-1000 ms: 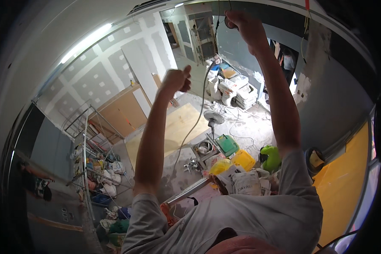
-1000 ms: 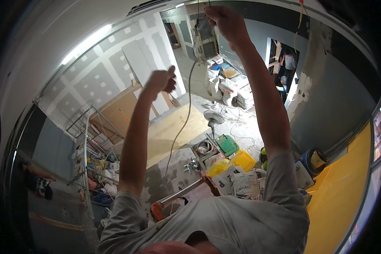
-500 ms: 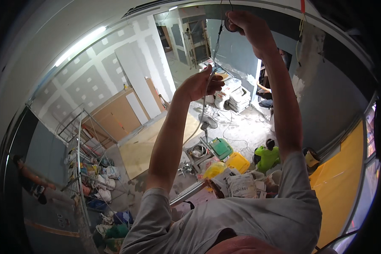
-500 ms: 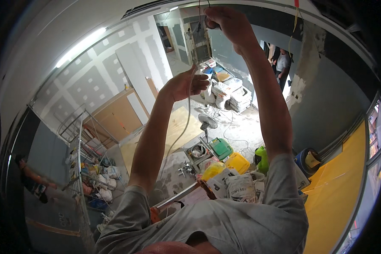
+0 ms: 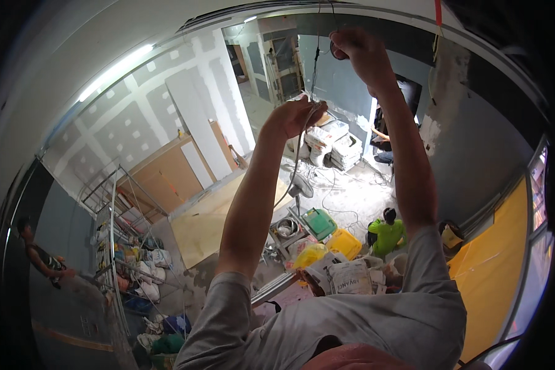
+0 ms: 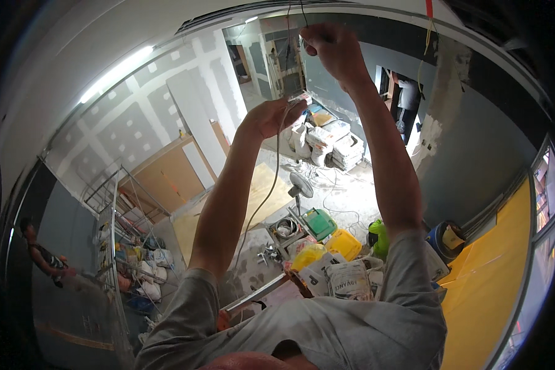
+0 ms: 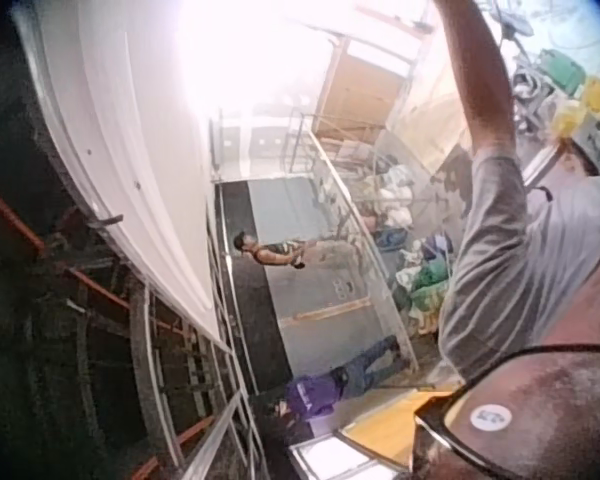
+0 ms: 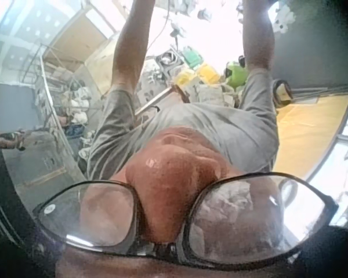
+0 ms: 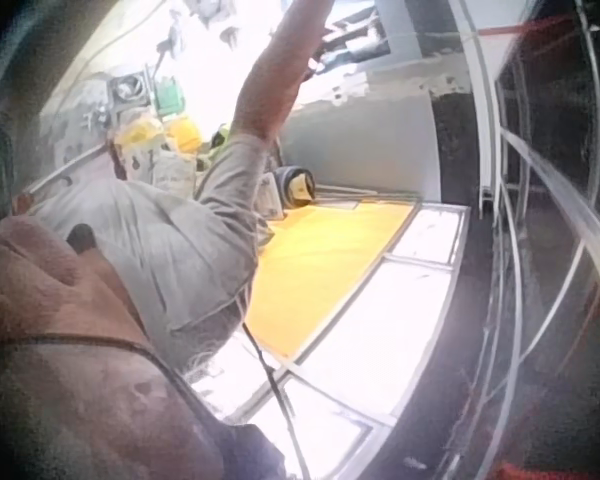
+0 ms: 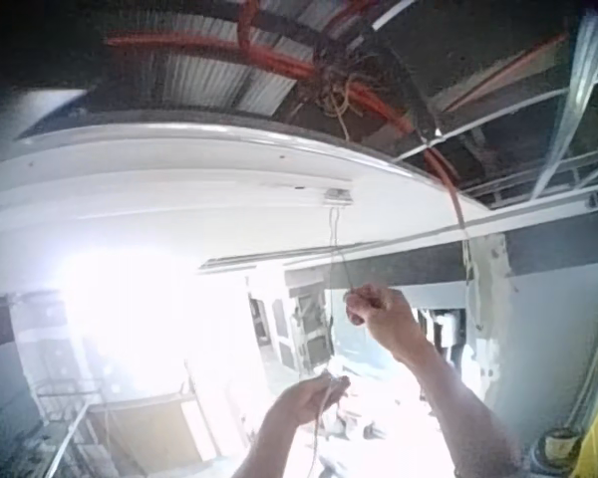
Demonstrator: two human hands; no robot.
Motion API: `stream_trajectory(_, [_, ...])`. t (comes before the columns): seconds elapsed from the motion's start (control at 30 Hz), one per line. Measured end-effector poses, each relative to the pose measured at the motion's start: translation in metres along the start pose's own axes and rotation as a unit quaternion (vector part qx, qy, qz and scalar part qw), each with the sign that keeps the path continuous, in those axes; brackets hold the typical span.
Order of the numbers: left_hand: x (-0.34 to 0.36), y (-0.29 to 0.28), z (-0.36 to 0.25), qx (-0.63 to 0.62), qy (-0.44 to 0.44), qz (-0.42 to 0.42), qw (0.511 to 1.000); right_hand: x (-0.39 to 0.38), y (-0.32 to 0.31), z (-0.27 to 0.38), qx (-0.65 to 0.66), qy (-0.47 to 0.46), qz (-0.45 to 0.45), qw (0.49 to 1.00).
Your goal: The person uses pliers to strip and trim electrical wires hanging from a ceiling and applies black electrical tape to the wire ends.
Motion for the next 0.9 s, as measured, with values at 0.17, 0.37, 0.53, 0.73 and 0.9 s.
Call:
stream_trajectory(0.17, [0.006,-0.039,-0.018,-0.062,0.084,-0.081,0.991,-0.004,0.001,0.004,0.057,0.051,0.035,0.996])
stream_trajectory(0.37, [-0.080,0.023,-0.075,0.160,0.497,-0.173,0.835,-0.013,-0.015,0.003,0.130,0.103,0.089,0.982])
stream_trajectory(0.53, [-0.117,0.074,-0.108,0.405,0.582,-0.118,0.695,-0.019,-0.008,0.029,0.177,0.112,0.113,0.971])
stream_trajectory(0.73, [-0.119,0.123,-0.121,0.554,0.540,-0.036,0.633,-0.017,-0.013,0.049,0.110,0.050,0.134,0.984])
stream_trajectory(0.9, [-0.107,0.152,-0.129,0.575,0.511,0.013,0.639,-0.011,-0.021,0.049,0.035,0.033,0.183,0.982])
Point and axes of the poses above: each hand's wrist, its own x-axis towards the middle knuckle, its own y-axis out of the palm, z = x × y, the point moved 3 cm from there along x, towards the middle knuckle, and after that the axes turned 6 degrees about y, right-handed, at the moved point
